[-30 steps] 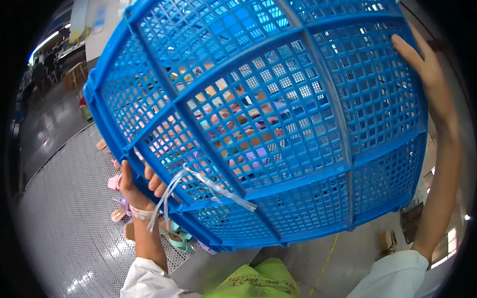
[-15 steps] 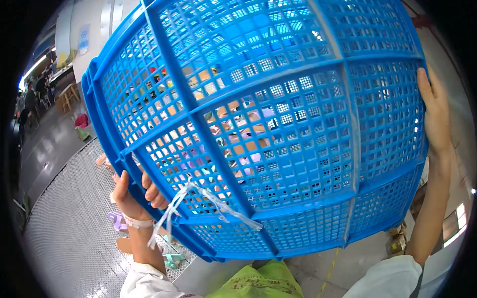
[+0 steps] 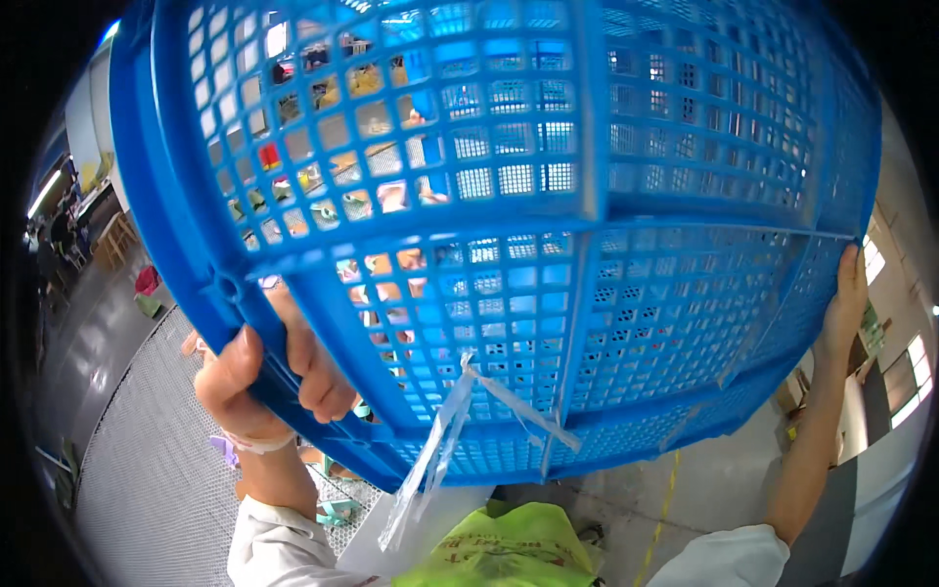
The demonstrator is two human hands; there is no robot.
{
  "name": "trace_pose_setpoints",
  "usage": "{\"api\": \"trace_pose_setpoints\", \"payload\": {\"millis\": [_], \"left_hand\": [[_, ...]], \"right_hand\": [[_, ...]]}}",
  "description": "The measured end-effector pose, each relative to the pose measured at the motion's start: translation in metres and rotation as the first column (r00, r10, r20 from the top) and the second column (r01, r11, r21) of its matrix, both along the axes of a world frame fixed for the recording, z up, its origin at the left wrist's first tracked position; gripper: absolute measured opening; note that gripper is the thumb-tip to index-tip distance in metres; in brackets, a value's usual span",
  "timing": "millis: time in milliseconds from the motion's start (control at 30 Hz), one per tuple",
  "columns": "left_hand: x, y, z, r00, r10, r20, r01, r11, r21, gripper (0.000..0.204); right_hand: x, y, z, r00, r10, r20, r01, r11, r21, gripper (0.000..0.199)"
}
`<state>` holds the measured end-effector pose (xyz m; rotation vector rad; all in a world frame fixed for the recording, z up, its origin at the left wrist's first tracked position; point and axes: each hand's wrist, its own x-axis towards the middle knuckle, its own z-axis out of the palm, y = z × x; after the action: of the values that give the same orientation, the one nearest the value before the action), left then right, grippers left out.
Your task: The person empties a blue basket of pastel-colored sandals onto a perforated metal table. They then pick up individual sandals, inspect them, and place them into a green bag. Another person is visible in the background performing similar sorting actions.
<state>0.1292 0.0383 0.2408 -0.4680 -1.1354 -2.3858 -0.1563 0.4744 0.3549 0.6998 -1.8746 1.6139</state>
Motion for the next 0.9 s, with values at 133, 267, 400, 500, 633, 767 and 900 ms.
{"api": "trace_pose_setpoints", "payload": {"millis": [133,267,400,500,633,767,900], "left_hand": [[-0.015,0.028,0.034,0.994,0.055,0.094,-0.037,0.984,-0.176,0.031],[-0.027,0.055,0.046,0.991,-0.014,0.137,0.043,0.975,-0.218,0.031],[-0.043,0.083,0.061,0.984,0.016,0.175,0.02,0.98,-0.2,0.021],[-0.063,0.11,0.066,0.977,-0.082,0.199,0.137,0.95,-0.282,0.016],[-0.083,0.141,0.057,0.977,-0.149,0.153,0.198,0.9,-0.388,0.022],[-0.104,0.181,0.06,0.998,-0.046,0.043,0.063,0.836,-0.545,0.026],[-0.119,0.223,0.062,0.997,0.0,-0.072,-0.045,0.785,-0.618,0.025]], "right_hand": [[-0.011,0.064,-0.031,0.984,-0.172,-0.055,0.17,0.984,-0.048,0.051],[-0.026,0.092,-0.072,0.959,-0.282,-0.006,0.282,0.959,0.041,0.052],[0.005,0.097,-0.11,0.946,-0.285,-0.155,0.306,0.943,0.129,0.049],[0.084,0.085,-0.14,0.807,-0.525,-0.271,0.547,0.837,0.008,0.04],[0.203,0.03,-0.202,0.983,-0.106,-0.153,0.11,0.994,0.017,0.012],[0.243,-0.049,-0.217,0.989,0.147,-0.025,-0.14,0.974,0.179,0.052],[0.236,-0.075,-0.224,0.997,-0.038,-0.067,0.056,0.953,0.299,0.079]]}}
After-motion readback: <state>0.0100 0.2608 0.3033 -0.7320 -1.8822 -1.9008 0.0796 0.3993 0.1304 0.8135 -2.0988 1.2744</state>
